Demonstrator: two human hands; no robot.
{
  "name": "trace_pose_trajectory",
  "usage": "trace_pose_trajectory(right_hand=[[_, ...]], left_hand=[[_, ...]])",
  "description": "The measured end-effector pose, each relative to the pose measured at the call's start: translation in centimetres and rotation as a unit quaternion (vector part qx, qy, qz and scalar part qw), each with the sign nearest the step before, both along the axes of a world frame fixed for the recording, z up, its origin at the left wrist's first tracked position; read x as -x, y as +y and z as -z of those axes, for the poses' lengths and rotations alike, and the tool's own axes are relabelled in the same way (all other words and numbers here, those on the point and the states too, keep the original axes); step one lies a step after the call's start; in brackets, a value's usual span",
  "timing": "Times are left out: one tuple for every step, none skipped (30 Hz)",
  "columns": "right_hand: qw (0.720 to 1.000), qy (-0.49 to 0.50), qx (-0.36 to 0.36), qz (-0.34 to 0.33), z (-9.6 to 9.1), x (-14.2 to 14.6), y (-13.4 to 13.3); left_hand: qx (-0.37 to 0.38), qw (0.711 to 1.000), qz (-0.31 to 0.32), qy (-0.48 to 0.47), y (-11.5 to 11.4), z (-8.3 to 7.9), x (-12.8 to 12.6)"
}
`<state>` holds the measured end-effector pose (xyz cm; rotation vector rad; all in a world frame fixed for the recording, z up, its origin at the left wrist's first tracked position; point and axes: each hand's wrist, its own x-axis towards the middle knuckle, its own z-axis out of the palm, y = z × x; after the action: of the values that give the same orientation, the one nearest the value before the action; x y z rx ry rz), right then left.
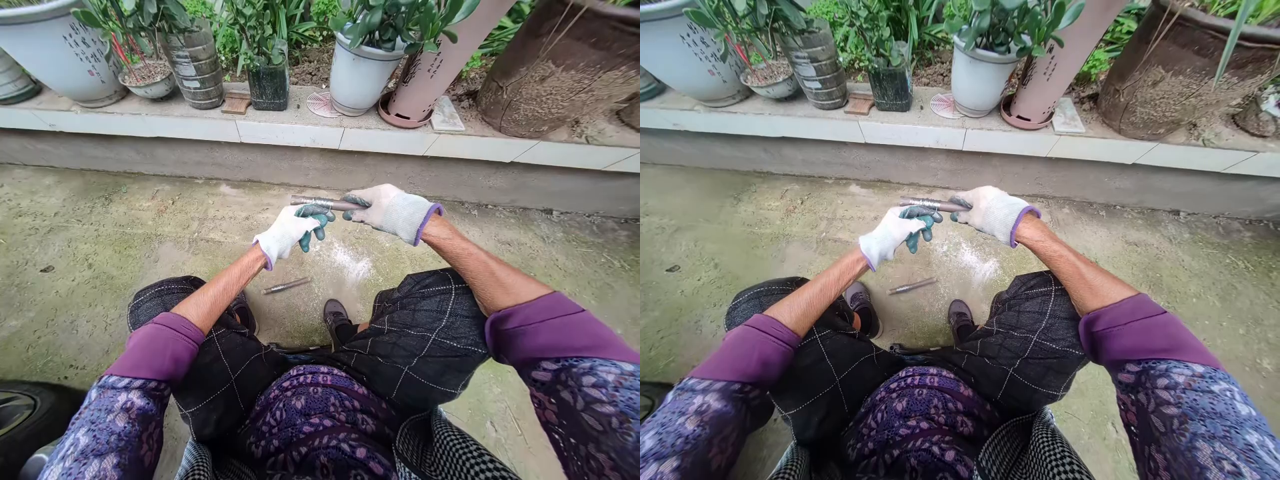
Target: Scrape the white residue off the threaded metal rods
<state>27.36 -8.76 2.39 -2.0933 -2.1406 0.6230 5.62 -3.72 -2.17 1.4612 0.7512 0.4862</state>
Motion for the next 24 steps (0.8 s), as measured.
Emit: trace_pose_trajectory(right_hand=[[1.0,0.006,-0.004,0.003,-0.1,-0.1,-0.1],[1.0,0.009,-0.009,0.005,-0.2,-0.1,-0.1],[1.0,0.013,-0.014,0.008,-0.4,0.0,-0.3],[1.0,0.019,-0.019,0.013,-0.7,0.1,-0.4],[0.999,0.03,-0.021,0.024,-1.0,0.3,-0.5],[0.998,0.051,-0.019,0.038,-1.4,0.5,-0.7],[0.995,0.083,-0.01,0.054,-1.8,0.7,-0.9],[0.99,0.121,0.002,0.07,-2.1,0.9,-1.1],[0.983,0.163,0.017,0.082,-2.3,1.1,-1.3],[0.974,0.205,0.033,0.089,-2.5,1.3,-1.4],[0.965,0.243,0.049,0.088,-2.6,1.3,-1.6],[0.956,0.275,0.066,0.079,-2.6,1.3,-1.7],[0.948,0.3,0.086,0.066,-2.6,1.1,-1.8],[0.941,0.317,0.109,0.046,-2.5,0.9,-1.9],[0.936,0.325,0.136,0.023,-2.4,0.7,-2.0],[0.933,0.32,0.164,-0.002,-2.3,0.5,-2.1],[0.933,0.304,0.193,-0.026,-2.2,0.4,-2.1],[0.934,0.276,0.221,-0.047,-2.1,0.3,-2.2],[0.938,0.239,0.242,-0.065,-1.9,0.4,-2.2],[0.945,0.192,0.255,-0.079,-1.7,0.5,-2.1],[0.952,0.141,0.256,-0.087,-1.5,0.7,-2.0],[0.96,0.093,0.247,-0.09,-1.1,0.8,-1.7],[0.968,0.052,0.23,-0.091,-0.8,1.0,-1.5],[0.973,0.022,0.21,-0.09,-0.4,1.0,-1.1]], left_hand=[[0.007,1.0,0.001,-0.005,-0.1,-0.2,-0.1],[0.014,1.0,0.001,-0.007,-0.2,-0.6,-0.1],[0.021,1.0,0.001,-0.007,-0.4,-1.0,-0.1],[0.028,1.0,0.002,-0.003,-0.6,-1.3,-0.1],[0.032,0.999,0.002,0.003,-0.8,-1.7,-0.1],[0.035,0.999,0.005,0.01,-1.0,-1.9,-0.1],[0.036,0.999,0.009,0.016,-1.0,-2.0,-0.1],[0.035,0.999,0.014,0.021,-1.1,-1.9,-0.1],[0.032,0.999,0.018,0.026,-1.0,-1.7,-0.1],[0.028,0.999,0.021,0.031,-0.8,-1.4,-0.1],[0.022,0.999,0.021,0.036,-0.6,-1.1,-0.1],[0.013,0.999,0.017,0.045,-0.4,-0.8,0.0],[0.001,0.998,0.013,0.059,0.0,-0.5,0.0],[-0.012,0.997,0.012,0.074,0.3,-0.4,0.0],[-0.025,0.996,0.016,0.087,0.6,-0.2,0.1],[-0.039,0.994,0.023,0.098,0.9,-0.2,0.1],[-0.054,0.993,0.031,0.105,1.2,-0.2,0.2],[-0.069,0.991,0.039,0.11,1.5,-0.3,0.3],[-0.082,0.989,0.045,0.116,1.6,-0.4,0.3],[-0.092,0.987,0.046,0.126,1.7,-0.5,0.4],[-0.099,0.984,0.046,0.139,1.7,-0.6,0.4],[-0.105,0.982,0.045,0.149,1.6,-0.7,0.4],[-0.109,0.981,0.046,0.156,1.5,-0.8,0.4],[-0.111,0.98,0.046,0.159,1.2,-0.9,0.4]])
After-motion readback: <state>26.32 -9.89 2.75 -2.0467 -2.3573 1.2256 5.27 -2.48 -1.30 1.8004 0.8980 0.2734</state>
